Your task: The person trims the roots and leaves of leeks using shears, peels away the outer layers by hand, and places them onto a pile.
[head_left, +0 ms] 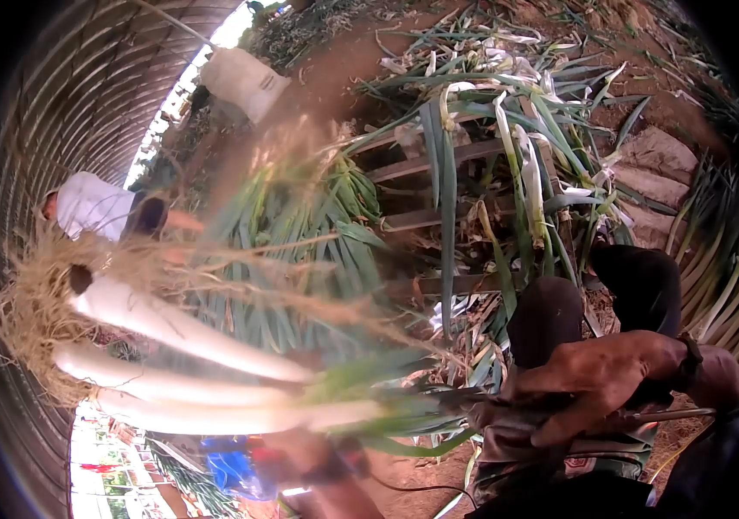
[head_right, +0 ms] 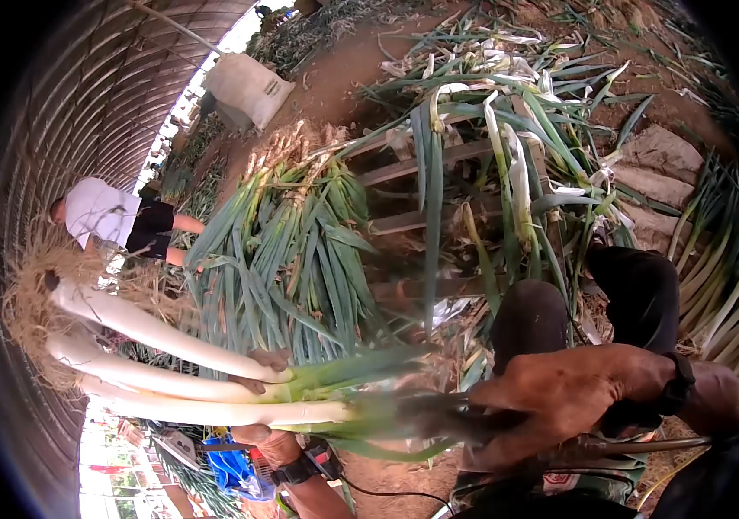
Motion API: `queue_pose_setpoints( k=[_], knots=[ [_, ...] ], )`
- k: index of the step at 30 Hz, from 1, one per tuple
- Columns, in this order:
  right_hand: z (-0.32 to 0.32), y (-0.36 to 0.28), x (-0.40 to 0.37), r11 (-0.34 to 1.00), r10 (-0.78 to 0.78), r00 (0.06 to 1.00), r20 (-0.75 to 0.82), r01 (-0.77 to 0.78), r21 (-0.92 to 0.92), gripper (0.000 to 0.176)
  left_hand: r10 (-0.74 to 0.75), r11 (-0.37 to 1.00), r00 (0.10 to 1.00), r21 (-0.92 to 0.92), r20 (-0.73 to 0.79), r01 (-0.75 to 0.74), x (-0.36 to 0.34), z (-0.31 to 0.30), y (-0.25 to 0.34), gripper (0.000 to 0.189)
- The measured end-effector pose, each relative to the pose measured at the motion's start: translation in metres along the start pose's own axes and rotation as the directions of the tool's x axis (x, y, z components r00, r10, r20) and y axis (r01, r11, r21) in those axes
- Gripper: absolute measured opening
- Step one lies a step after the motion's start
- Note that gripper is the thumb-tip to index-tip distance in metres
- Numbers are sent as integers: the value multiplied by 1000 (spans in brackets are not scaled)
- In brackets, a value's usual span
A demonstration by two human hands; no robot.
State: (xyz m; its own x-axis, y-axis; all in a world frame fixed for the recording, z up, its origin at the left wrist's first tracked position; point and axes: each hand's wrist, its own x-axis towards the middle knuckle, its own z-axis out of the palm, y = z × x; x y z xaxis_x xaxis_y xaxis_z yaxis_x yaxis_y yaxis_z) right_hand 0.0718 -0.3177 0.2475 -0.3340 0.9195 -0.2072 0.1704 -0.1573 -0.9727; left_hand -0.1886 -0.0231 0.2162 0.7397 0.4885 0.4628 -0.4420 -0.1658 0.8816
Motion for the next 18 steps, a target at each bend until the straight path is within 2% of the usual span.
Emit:
queue_pose_setpoints(
  k=[2,3,5,6,9,10,11,12,13,15,16,17,18],
  knots=[
    [-1,6,-1,999,20,999,25,-19,-30,44,-88,982,991,158,-96,103,-7,-4,9,53],
    [-2,12,-5,991,-132,991,-4,132,-36,47,-149,935,959,281,-241,215,-20,-6,19,53],
    [-2,17,-7,942,-336,940,-64,336,-11,51,-103,941,963,291,-247,176,-22,-5,16,54],
    [-3,11,-5,919,-391,916,-93,394,18,52,5,984,993,176,-117,16,-7,6,3,54],
    [-5,8,2,802,-597,788,-147,586,-118,52,-34,987,972,144,-233,69,-6,11,9,53],
    [-6,11,5,743,-668,729,-149,640,-198,51,36,992,999,119,-5,-35,7,1,5,53],
    [-7,16,9,677,-731,667,-145,684,-272,51,-62,992,996,103,-58,68,6,0,10,55],
    [-6,22,10,609,-786,603,-138,717,-338,51,-44,986,990,155,-137,66,4,0,8,53],
    [-6,25,10,537,-835,536,-128,740,-405,50,-141,968,934,152,-328,199,5,20,16,53],
    [-5,18,1,711,-674,732,-97,609,-351,59,-234,951,842,66,-487,302,13,52,30,50],
    [-5,11,-2,783,-578,812,-80,524,-337,64,-199,945,825,119,-528,305,17,53,27,50],
    [-1,1,-2,932,-264,964,-42,244,-268,61,-162,935,805,171,-571,310,20,52,22,50],
    [-1,-3,-1,963,-133,991,-21,124,-238,61,-122,923,780,219,-614,317,23,51,19,50]
  ],
)
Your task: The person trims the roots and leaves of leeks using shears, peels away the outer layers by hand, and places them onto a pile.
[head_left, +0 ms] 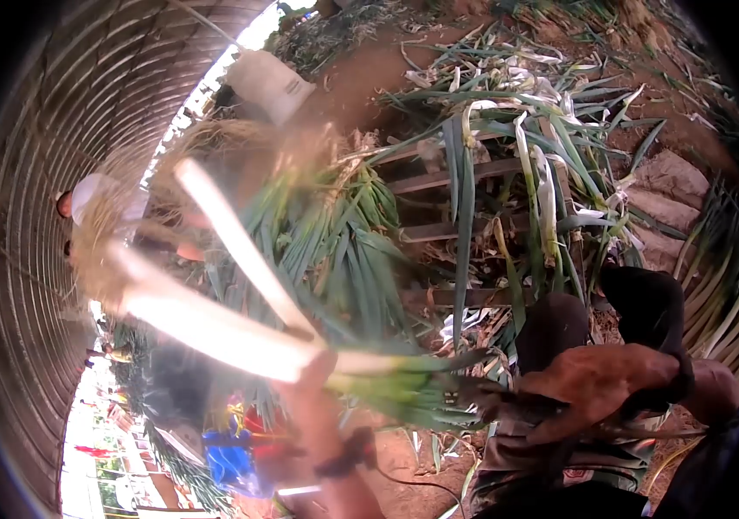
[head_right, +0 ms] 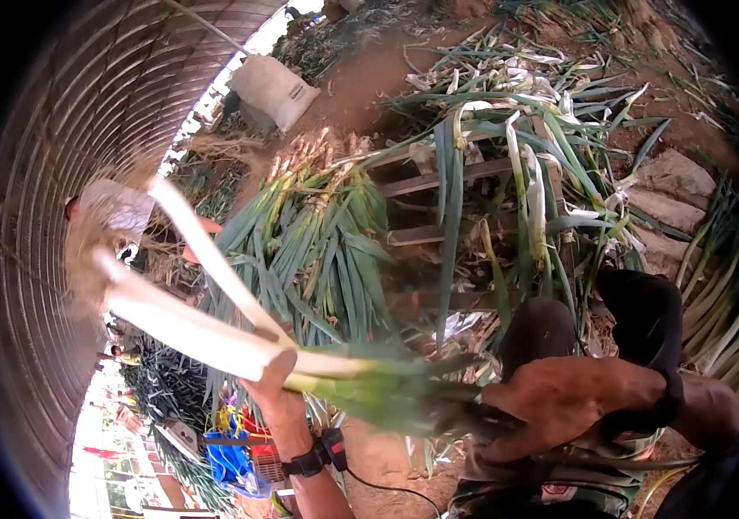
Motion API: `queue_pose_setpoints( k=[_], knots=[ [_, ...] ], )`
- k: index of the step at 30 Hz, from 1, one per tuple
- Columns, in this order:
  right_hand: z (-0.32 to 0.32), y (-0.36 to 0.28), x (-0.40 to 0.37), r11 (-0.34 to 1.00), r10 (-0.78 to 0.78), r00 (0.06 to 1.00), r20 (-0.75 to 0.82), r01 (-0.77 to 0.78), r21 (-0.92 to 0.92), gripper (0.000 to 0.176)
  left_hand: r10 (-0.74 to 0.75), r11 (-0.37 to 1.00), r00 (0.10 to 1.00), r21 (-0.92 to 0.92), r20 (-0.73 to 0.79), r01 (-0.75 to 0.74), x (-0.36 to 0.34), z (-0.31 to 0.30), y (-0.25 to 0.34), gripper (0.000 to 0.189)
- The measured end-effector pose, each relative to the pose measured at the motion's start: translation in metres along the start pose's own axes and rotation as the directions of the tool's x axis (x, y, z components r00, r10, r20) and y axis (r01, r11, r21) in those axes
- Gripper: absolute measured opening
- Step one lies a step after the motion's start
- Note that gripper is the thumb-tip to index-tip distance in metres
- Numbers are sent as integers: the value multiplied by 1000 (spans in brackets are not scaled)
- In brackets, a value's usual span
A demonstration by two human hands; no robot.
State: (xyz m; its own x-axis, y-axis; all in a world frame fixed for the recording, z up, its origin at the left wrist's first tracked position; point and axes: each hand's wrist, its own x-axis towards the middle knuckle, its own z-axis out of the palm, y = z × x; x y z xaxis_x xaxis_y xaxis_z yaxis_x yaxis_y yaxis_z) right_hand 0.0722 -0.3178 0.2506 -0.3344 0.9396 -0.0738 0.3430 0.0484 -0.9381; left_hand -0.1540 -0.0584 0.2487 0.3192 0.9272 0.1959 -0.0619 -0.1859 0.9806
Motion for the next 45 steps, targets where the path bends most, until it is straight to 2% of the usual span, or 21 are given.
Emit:
queue_pose_setpoints(
  k=[1,2,3,4,5,6,7,10,12,16,18,20,21,25,32,34,36,37,39,42,45],
  knots=[
    [0,-4,2,992,125,991,53,-126,18,60,59,997,994,39,87,-62,7,3,2,50],
    [1,5,1,998,51,999,15,-51,22,62,-2,999,1000,51,0,2,15,6,-7,49],
    [-1,8,2,999,-23,999,-24,24,24,64,9,996,999,93,-38,-6,23,12,-13,46],
    [2,5,-1,989,-102,988,-120,114,98,56,23,991,997,135,-71,-13,29,15,-19,44],
    [3,-3,-1,964,-179,960,-216,215,155,48,101,934,994,347,-42,-80,43,7,-35,38],
    [5,-11,-1,928,-253,917,-307,320,192,41,71,954,997,294,-14,-64,46,10,-37,37],
    [6,2,6,923,-334,904,-265,371,103,41,43,970,999,240,14,-45,50,16,-37,35],
    [13,-7,12,958,-244,937,-251,273,89,35,-24,981,998,191,50,14,60,21,-42,30],
    [18,-11,23,955,-272,918,-290,295,40,33,-47,981,996,192,75,32,63,25,-44,29],
    [18,-23,40,979,-24,994,-110,46,197,38,-41,990,998,137,37,35,61,23,-52,25],
    [24,-2,41,951,-310,937,-161,304,-60,35,-58,988,998,146,30,53,58,19,-51,25],
    [29,18,40,800,-572,809,-138,513,-309,38,-57,992,997,113,43,51,50,20,-44,25],
    [30,19,40,779,-591,798,-119,526,-342,38,-53,994,997,96,55,48,48,22,-41,25],
    [27,5,34,907,-411,903,-127,390,-157,40,-47,995,998,91,45,43,52,21,-43,26],
    [21,-4,26,973,-94,964,-247,142,184,45,-31,993,999,119,29,28,52,20,-49,31],
    [14,-9,22,966,-91,961,-262,149,209,43,-31,991,999,128,17,29,52,21,-49,32],
    [13,-16,18,903,-354,873,-335,412,120,56,-13,992,1000,122,17,10,50,21,-47,33],
    [13,-10,16,893,-386,863,-325,438,101,60,-23,992,1000,126,21,20,49,20,-49,33],
    [14,-4,17,923,-335,901,-277,373,96,60,-46,990,999,132,25,42,49,16,-54,33],
    [17,-2,18,990,-71,981,-182,92,110,51,-48,992,999,117,-20,50,49,18,-58,32],
    [20,-3,18,988,148,985,-91,-144,57,46,-62,990,997,122,-39,66,53,13,-61,31]
  ],
)
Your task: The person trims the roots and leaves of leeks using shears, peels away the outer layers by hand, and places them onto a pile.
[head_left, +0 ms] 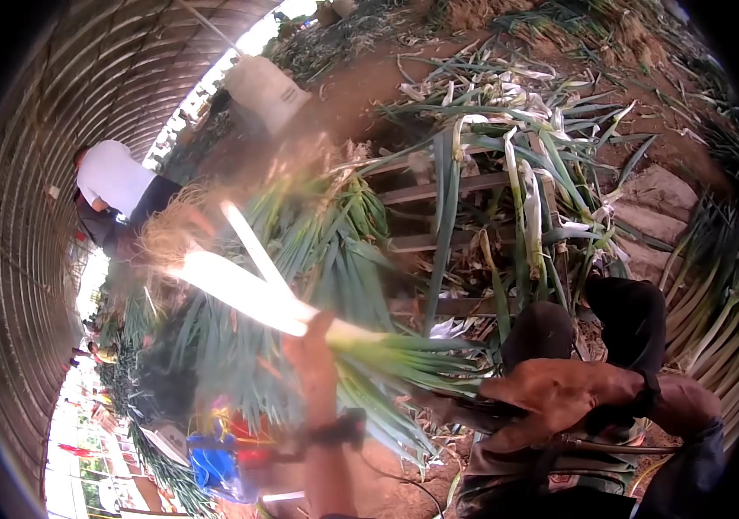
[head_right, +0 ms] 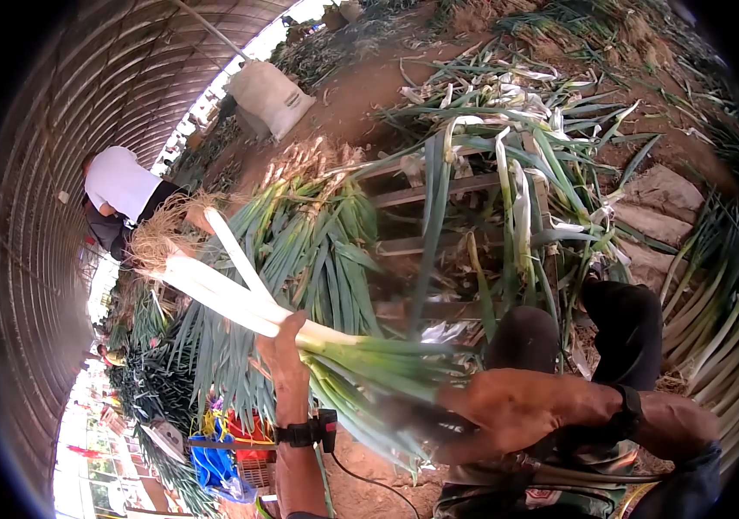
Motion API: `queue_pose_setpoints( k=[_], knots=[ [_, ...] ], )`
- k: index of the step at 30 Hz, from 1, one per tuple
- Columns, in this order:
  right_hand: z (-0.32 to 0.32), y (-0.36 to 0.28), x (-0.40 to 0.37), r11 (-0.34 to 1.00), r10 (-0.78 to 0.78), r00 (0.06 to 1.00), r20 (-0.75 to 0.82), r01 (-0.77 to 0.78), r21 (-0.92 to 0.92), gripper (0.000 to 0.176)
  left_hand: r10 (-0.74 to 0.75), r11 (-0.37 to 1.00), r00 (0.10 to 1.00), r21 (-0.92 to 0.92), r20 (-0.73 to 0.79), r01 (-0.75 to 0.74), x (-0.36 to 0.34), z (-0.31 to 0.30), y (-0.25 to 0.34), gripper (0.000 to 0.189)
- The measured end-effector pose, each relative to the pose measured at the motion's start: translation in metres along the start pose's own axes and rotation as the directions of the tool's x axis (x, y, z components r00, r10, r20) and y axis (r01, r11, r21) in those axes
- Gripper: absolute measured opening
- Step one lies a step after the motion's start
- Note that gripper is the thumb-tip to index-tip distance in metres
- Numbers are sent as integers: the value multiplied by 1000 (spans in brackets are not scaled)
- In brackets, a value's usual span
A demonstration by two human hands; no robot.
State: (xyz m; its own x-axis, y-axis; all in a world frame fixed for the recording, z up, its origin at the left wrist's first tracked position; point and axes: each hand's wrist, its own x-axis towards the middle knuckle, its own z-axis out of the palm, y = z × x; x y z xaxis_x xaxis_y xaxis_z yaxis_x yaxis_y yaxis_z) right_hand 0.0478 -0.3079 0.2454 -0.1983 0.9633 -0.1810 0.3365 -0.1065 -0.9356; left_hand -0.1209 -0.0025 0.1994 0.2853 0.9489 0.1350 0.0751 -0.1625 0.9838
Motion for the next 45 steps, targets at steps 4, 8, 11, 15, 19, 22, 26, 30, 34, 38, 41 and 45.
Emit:
queue_pose_setpoints(
  k=[4,8,11,15,19,22,26,30,34,38,41,45],
  knots=[
    [1,6,-5,979,130,990,52,-120,-165,57,148,979,988,148,-48,-140,8,-25,-11,34],
    [-4,31,-23,990,62,998,-11,-63,-127,66,119,991,989,-49,-85,-124,11,-36,13,34],
    [-12,40,-25,1000,14,999,-52,-15,-12,72,154,987,987,-48,-39,-155,13,-51,36,33],
    [-20,81,-22,998,-68,946,-318,68,-11,78,177,984,983,0,-38,-177,29,-72,36,33],
    [-41,52,-13,866,23,776,-630,-331,-376,57,59,965,998,252,34,-66,29,-79,39,29],
    [-59,88,-13,789,24,678,-734,-464,-403,70,121,857,990,496,75,-142,27,-74,27,24],
    [-78,129,-13,715,130,624,-770,-597,-363,70,98,805,966,552,239,-218,20,-60,26,37],
    [-82,160,-12,584,272,671,-689,-684,-436,71,297,687,906,591,303,-423,3,-38,38,36],
    [-73,116,-10,603,-167,777,-607,-407,-686,69,542,409,708,594,453,-693,-3,-14,30,21],
    [-52,14,21,393,-443,841,-309,-128,-911,60,476,188,700,716,532,-672,-20,23,7,28],
    [-37,-51,40,-106,-667,741,78,10,-994,55,432,128,685,713,586,-690,-43,54,-3,37],
    [-51,-40,67,-431,-363,922,135,-38,-902,58,481,166,679,703,555,-692,-92,87,-10,33]
  ],
)
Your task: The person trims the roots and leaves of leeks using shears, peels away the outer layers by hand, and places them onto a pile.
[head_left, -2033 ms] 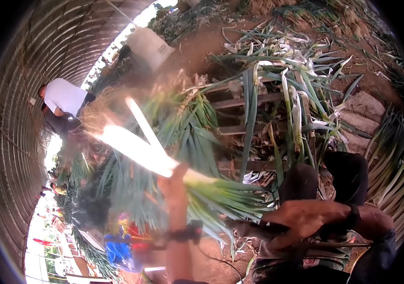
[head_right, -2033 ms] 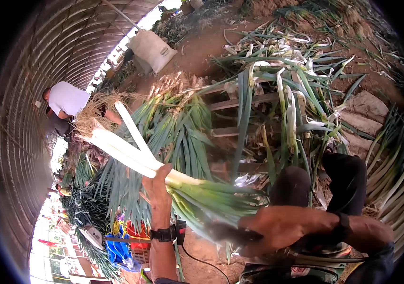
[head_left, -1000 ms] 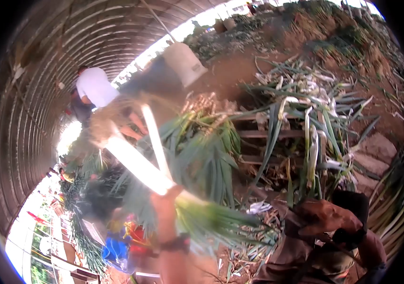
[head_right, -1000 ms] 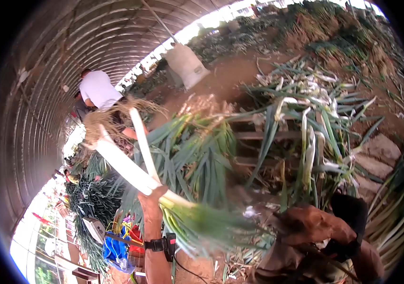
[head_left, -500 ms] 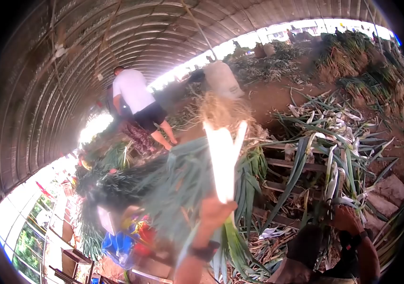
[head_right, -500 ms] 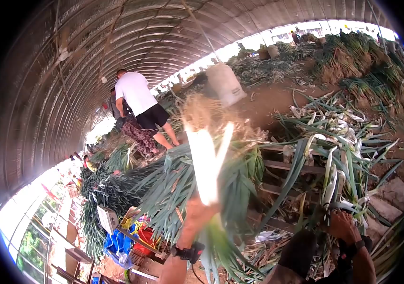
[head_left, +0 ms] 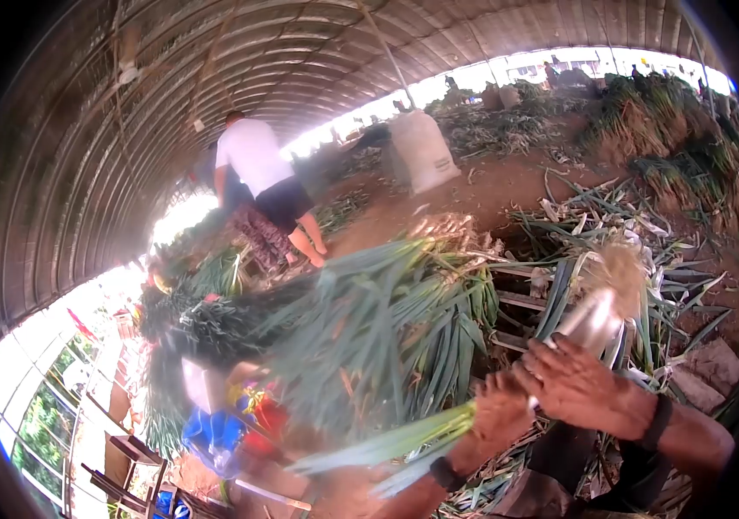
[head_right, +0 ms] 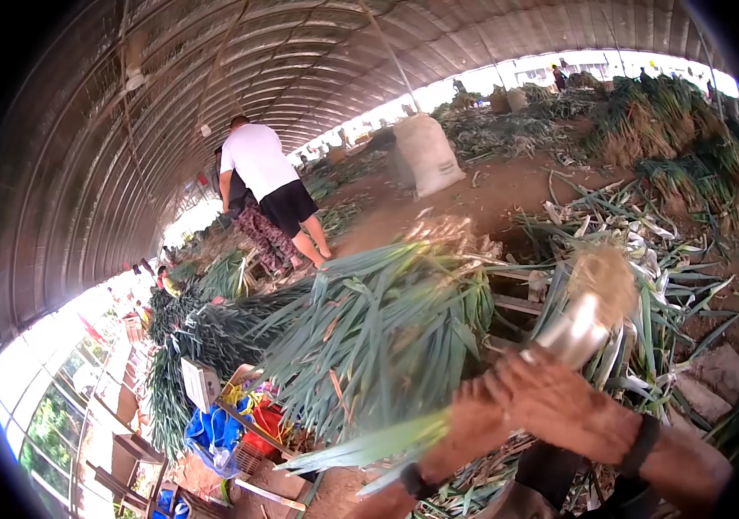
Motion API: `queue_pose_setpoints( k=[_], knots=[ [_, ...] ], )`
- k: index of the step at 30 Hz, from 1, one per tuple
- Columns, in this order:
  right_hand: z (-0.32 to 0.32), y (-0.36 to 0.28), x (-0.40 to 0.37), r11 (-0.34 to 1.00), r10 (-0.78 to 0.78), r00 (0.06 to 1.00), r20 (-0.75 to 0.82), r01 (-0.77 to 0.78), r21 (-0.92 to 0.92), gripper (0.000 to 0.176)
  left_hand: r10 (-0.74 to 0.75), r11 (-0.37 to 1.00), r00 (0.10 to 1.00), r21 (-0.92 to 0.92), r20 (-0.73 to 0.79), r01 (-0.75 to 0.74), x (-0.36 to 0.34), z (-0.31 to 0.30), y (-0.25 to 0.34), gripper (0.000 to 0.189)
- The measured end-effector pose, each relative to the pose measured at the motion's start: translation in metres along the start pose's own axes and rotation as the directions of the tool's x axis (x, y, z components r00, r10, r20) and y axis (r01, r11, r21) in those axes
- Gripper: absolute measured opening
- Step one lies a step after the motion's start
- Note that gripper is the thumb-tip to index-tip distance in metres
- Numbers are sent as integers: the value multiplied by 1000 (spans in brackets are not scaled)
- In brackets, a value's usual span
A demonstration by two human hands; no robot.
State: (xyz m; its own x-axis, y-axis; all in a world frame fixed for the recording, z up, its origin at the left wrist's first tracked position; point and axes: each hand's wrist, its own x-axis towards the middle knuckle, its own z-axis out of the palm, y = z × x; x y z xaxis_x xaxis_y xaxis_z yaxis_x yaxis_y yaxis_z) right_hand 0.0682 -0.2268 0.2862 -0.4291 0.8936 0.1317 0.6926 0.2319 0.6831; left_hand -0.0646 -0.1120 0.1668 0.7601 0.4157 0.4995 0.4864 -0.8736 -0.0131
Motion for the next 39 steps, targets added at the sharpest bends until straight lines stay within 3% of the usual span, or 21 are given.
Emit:
queue_pose_setpoints(
  k=[2,3,7,10,11,14,15,18,19,21,22,24,25,26,27,28,32,34,35,37,39],
  knots=[
    [11,10,0,898,-22,933,359,-139,418,68,56,995,998,-77,-16,-57,-13,-1,18,30],
    [24,11,-3,915,-80,823,562,-163,368,92,85,989,996,-115,-27,-87,-19,2,22,29],
    [35,2,-39,917,-11,975,220,-78,392,91,118,959,983,-242,-140,-150,-33,3,30,30],
    [28,5,-37,856,-61,885,461,-191,480,85,111,936,970,-304,-215,-175,-35,-3,33,31],
    [35,1,-45,902,-16,940,341,-133,410,80,145,939,952,-266,-270,-219,-34,-4,32,34],
    [53,-5,-61,897,56,997,50,-72,437,71,128,958,992,-261,7,-122,-46,-7,37,41],
    [48,-4,-54,884,22,974,227,-125,451,68,163,965,983,-220,85,-141,-50,0,37,43],
    [63,-20,-73,906,69,991,115,-111,408,53,237,962,968,-162,82,-221,-56,5,40,43],
    [75,-26,-85,933,-5,994,112,-35,359,57,323,946,944,-13,67,-323,-63,6,41,46],
    [85,-31,-105,963,21,969,-247,46,264,55,306,933,947,-167,-102,-319,-59,11,46,33],
    [42,-19,-102,870,61,995,-74,-17,493,32,335,935,929,-63,-158,-348,-53,4,53,27],
    [53,-24,-113,881,201,935,-292,-42,472,21,330,939,908,-4,-259,-343,-38,-4,70,16],
    [35,-17,-120,907,216,935,-281,-86,412,20,193,943,954,-223,-231,-245,-43,22,64,22],
    [16,-11,-124,929,226,935,-275,-122,349,19,251,961,950,-71,-188,-268,-34,-11,68,49],
    [20,-15,-122,899,278,958,-74,-232,372,20,272,958,936,-29,-223,-285,-32,2,68,48],
    [26,-18,-125,857,326,937,123,-348,380,22,288,914,875,-161,-389,-373,-9,-20,87,44],
    [6,-5,-167,852,489,872,-10,-475,220,27,479,805,817,-211,-320,-555,35,-40,116,34],
    [-5,0,-194,787,611,792,9,-609,103,30,508,811,798,-132,-323,-570,58,-12,128,46],
    [-18,6,-215,772,601,781,-170,-623,-130,28,570,785,766,-79,-296,-614,68,-27,141,50],
    [-24,15,-256,675,737,675,43,-738,5,19,636,714,699,-93,-326,-694,85,-80,171,59],
    [-51,11,-300,515,852,522,-47,-850,-113,23,611,653,668,-207,-425,-729,89,-107,190,65]
  ],
)
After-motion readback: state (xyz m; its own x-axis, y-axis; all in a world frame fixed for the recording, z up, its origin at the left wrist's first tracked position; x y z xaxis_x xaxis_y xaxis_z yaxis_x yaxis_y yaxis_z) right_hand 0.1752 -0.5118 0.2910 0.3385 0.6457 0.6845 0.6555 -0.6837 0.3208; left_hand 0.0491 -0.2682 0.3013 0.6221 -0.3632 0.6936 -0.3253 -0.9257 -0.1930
